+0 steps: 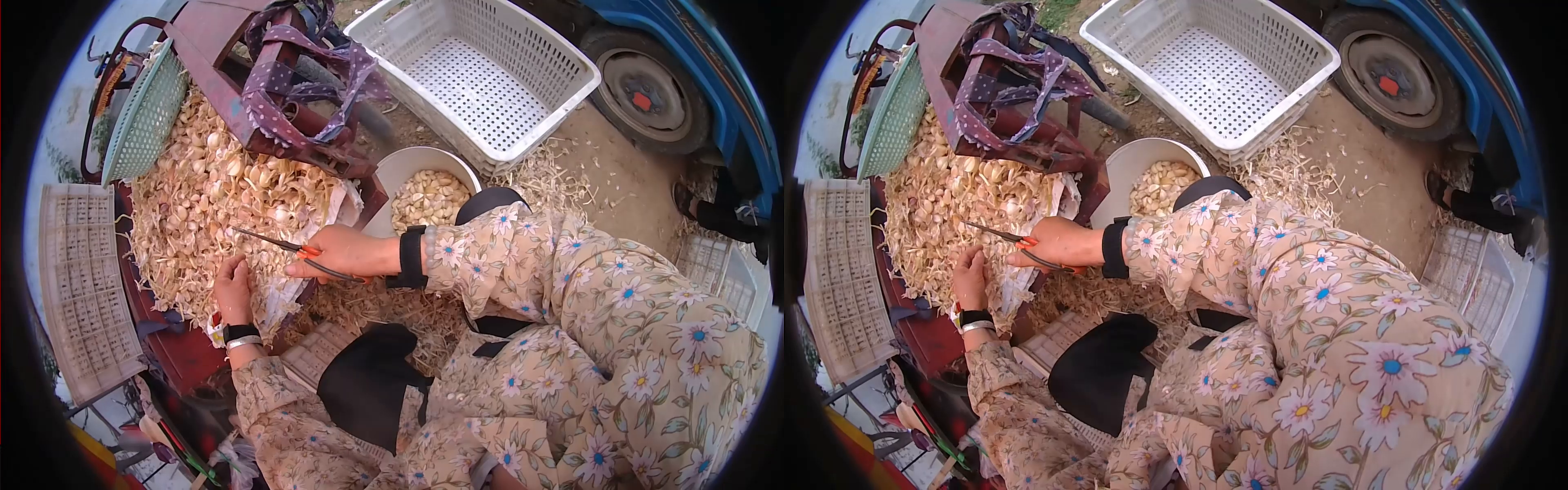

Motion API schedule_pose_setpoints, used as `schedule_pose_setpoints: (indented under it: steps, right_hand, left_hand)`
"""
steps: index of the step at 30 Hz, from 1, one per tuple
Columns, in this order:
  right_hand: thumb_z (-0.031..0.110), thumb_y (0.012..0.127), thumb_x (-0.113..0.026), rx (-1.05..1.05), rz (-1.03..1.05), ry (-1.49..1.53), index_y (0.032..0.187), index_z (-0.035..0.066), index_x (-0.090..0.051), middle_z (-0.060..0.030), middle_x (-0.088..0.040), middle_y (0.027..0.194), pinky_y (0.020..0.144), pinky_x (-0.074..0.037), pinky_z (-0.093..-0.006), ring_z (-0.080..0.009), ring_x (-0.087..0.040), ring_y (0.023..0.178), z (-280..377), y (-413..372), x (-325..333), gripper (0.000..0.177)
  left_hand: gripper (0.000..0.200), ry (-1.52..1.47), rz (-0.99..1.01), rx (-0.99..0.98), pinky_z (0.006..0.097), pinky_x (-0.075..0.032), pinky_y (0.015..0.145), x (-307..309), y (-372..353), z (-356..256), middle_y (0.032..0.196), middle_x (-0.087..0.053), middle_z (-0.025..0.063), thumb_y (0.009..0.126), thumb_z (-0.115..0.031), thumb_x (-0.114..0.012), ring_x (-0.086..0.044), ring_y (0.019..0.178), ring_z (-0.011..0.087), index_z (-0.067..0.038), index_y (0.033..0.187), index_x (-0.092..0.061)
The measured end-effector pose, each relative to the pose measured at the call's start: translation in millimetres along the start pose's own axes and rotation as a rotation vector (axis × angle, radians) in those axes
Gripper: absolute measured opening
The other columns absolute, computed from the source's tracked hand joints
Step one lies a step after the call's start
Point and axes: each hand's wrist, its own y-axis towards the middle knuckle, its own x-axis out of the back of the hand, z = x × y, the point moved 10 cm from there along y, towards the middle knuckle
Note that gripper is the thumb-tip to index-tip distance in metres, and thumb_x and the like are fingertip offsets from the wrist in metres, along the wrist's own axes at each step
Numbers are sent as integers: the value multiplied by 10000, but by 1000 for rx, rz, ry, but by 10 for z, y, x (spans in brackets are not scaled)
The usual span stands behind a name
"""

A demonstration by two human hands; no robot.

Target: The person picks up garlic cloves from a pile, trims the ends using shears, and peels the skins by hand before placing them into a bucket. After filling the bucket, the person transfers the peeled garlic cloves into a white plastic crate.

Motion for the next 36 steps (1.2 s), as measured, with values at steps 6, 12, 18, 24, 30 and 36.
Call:
schedule_pose_setpoints:
  steps: [6, 12, 18, 24, 30, 36]
  right_hand:
    - [598, 761, -540, 33, 0, -38, 522, 60, -517, -20, -490, 492, 480, -367, -277, -136, -483, 476, 58, -26, -23, 589]
    - [588, 764, -544, 34, -20, -13, 529, 59, -518, -16, -487, 494, 482, -367, -276, -133, -482, 478, 103, -68, 55, 579]
    - [576, 755, -567, -2, -4, -20, 534, 59, -517, -18, -488, 501, 479, -364, -273, -125, -475, 484, 40, -31, 5, 565]
    - [378, 779, -644, 39, 7, 327, 687, 47, -556, -10, -527, 570, 447, -357, -222, -90, -494, 497, 84, 2, -96, 354]
    - [147, 799, -638, -31, 72, 711, 851, -16, -542, -62, -586, 660, 481, -480, -202, -122, -606, 570, 50, -9, -264, 197]
    - [77, 764, -652, -111, 113, 636, 840, -18, -550, -95, -603, 694, 495, -497, -225, -158, -615, 564, -119, -17, -390, 159]
  left_hand:
    - [287, 566, 108, -147, 267, -457, 640, -358, -49, -221, 784, -616, 83, 743, -100, -654, -564, 703, 143, 18, 1000, -603]
    - [303, 754, 144, -143, 299, -462, 669, -351, 24, -154, 832, -634, 123, 742, -146, -655, -593, 731, 189, 34, 979, -601]
    - [144, -102, 66, 53, 198, -343, 460, -77, -124, 11, 676, -544, 5, 830, -173, -593, -449, 521, 69, -34, 867, -582]
    - [90, -429, 129, -2, 159, -249, 395, -297, -661, -441, 638, -483, -21, 866, -146, -542, -364, 464, 30, -59, 846, -533]
    - [132, -238, 172, -197, 174, -367, 518, -645, -1138, -603, 696, -525, 7, 844, -102, -570, -471, 570, 77, -18, 945, -562]
    - [215, 119, -62, -414, 173, -368, 545, -566, -1501, -761, 768, -553, 22, 822, -29, -563, -467, 602, 76, -20, 1037, -559]
